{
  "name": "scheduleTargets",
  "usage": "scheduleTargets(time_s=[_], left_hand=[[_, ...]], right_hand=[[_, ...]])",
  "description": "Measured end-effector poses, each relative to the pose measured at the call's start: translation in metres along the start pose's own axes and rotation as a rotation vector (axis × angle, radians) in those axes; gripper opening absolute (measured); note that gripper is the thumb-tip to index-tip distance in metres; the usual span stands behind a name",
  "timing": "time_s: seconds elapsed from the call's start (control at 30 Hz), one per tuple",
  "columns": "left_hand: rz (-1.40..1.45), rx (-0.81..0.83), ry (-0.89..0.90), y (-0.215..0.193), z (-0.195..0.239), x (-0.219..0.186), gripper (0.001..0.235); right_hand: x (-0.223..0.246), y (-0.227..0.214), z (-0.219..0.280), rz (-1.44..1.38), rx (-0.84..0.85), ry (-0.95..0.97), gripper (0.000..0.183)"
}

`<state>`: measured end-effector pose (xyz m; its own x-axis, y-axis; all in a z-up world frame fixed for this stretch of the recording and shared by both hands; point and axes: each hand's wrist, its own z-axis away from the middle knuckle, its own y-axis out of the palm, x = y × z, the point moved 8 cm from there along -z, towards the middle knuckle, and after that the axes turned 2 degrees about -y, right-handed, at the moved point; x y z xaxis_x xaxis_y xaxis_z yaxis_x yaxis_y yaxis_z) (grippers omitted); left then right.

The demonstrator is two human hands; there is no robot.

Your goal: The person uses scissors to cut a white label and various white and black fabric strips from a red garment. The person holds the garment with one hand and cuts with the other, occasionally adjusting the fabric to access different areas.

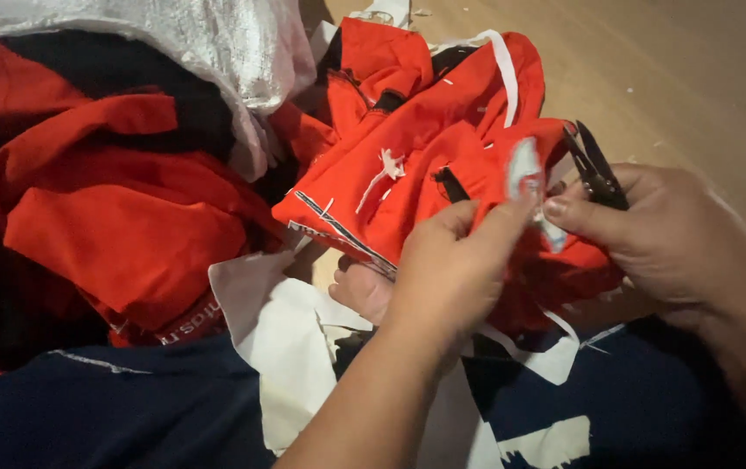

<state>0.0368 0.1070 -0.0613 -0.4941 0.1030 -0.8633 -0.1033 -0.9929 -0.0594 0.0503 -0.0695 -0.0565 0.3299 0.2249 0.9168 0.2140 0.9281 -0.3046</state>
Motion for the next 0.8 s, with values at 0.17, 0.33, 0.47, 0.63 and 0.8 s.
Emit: scheduleTargets(time_s=[0.17, 0.33, 0.47, 0.63, 0.8], left_hand=[[-0.322, -0.054, 0.140, -0.001, -0.015, 0.001, 0.042], [-0.346, -0.079, 0.446, 0.004, -0.011, -0.021, 0.025], [-0.558, -0.353, 0.263, -0.024, -0.020, -0.025, 0.042], [-0.847, -0.782, 0.857, -0.046, -0.039, -0.055, 0.041], [-1.140, -0.600, 0.286, -0.055, -0.088, -0.033, 0.026]], right_hand=[[-0.003, -0.001, -0.006, 0.026, 0.021, -0.134, 0.007], [-0.001, 0.013, -0.012, -0.070, 0.174, -0.253, 0.019], [0.007, 0.008, -0.009, 0.016, 0.091, -0.190, 0.017], [-0.023, -0.014, -0.040, 0.469, 0.183, 0.002, 0.007], [-0.007, -0.044, -0.043, 0.531, -0.071, 0.017, 0.014]])
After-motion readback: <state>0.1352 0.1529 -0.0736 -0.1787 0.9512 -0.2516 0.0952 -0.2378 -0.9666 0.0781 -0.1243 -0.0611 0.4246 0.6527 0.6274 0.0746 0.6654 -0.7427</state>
